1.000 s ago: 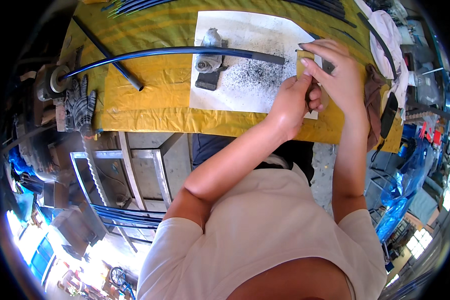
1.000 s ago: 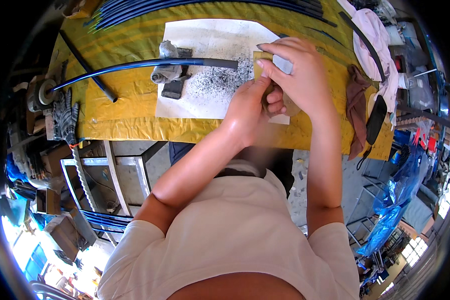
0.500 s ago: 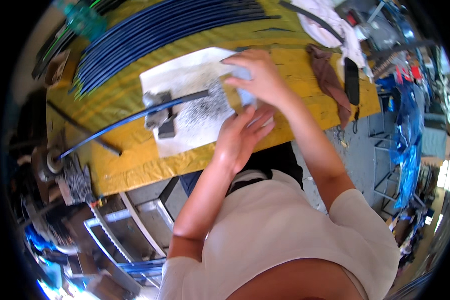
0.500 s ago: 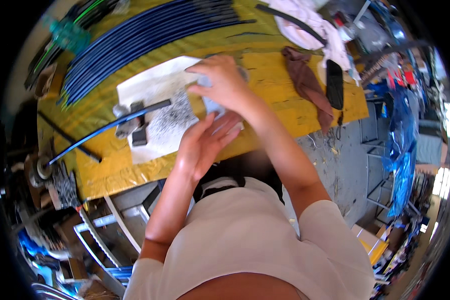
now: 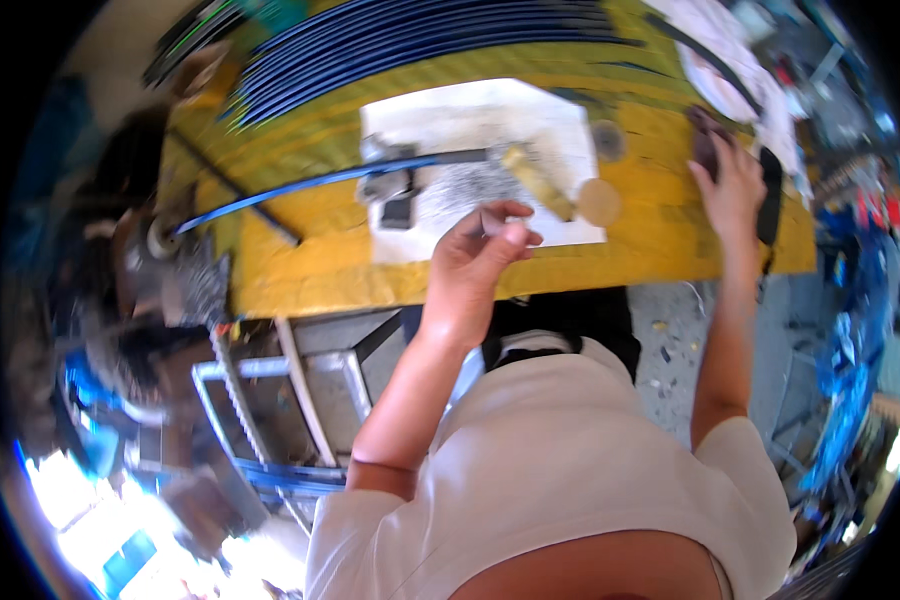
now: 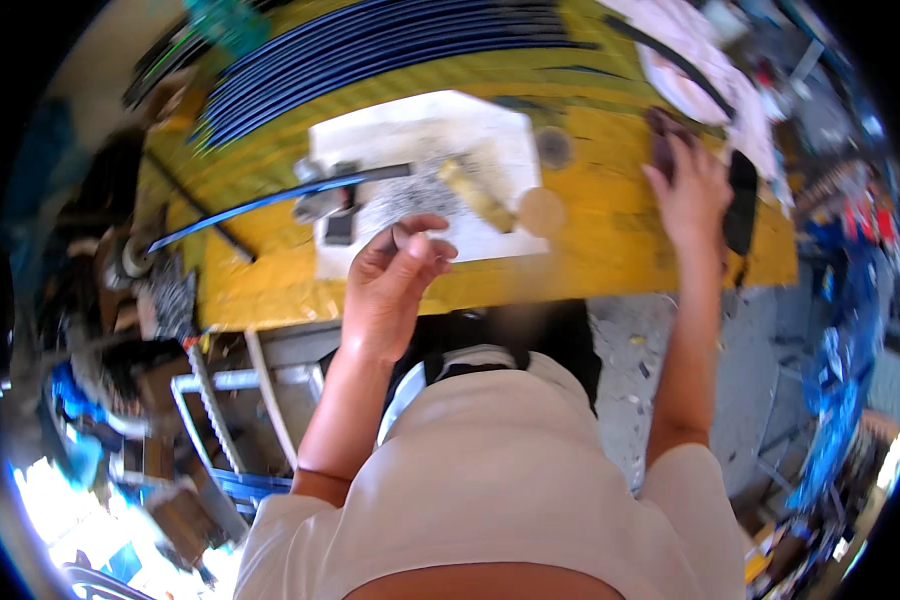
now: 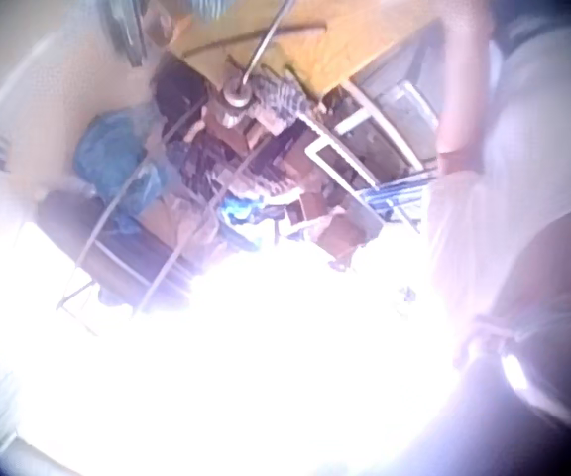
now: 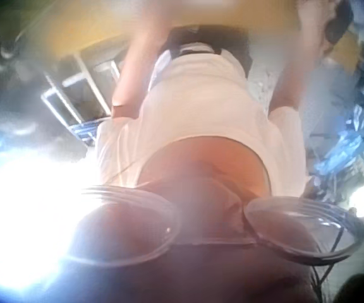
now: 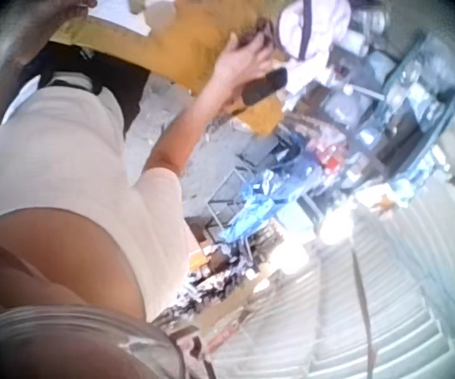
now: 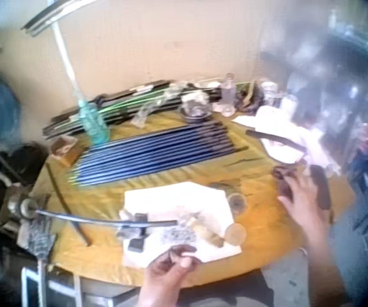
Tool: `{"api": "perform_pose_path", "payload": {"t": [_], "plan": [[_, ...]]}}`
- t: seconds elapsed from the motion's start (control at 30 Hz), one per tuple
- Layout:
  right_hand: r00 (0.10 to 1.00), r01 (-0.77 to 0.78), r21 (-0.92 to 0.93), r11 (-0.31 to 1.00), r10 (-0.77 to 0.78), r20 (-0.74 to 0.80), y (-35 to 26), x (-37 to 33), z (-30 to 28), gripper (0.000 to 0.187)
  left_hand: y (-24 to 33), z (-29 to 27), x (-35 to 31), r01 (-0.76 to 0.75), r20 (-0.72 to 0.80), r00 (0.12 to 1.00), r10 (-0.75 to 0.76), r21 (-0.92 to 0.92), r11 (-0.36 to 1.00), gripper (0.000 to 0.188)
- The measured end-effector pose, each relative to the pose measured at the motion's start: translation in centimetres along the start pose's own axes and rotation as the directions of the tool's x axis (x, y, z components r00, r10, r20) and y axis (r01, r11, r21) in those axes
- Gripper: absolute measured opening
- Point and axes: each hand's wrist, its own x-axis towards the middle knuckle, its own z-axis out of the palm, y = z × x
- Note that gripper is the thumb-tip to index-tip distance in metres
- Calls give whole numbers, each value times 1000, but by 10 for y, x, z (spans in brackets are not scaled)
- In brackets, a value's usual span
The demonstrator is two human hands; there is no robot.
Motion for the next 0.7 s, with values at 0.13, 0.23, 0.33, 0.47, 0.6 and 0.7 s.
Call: {"api": "perform_pose_path", "payload": {"t": [0.13,0.23,0.33,0.47,0.6,0.7], "plan": [[993,29,11,1000,-30,113,30,-6,24,41,31,-23,-15,-254,-299,932,207,-127,959,26],[983,-9,-8,1000,10,182,30,3,28,27,40,-69,-15,-434,-564,782,265,-189,881,27],[996,-85,34,996,85,13,48,14,23,22,48,-118,-2,-518,-716,672,189,-271,811,31],[920,-224,244,943,288,-268,98,30,0,31,75,-131,26,-502,-718,695,39,-445,742,30],[681,-299,925,234,731,35,118,36,-47,34,79,-150,61,-523,-534,831,153,-661,538,21],[736,-273,924,-268,560,380,140,29,-76,36,71,-148,67,-524,-362,835,415,-753,399,23]]}}
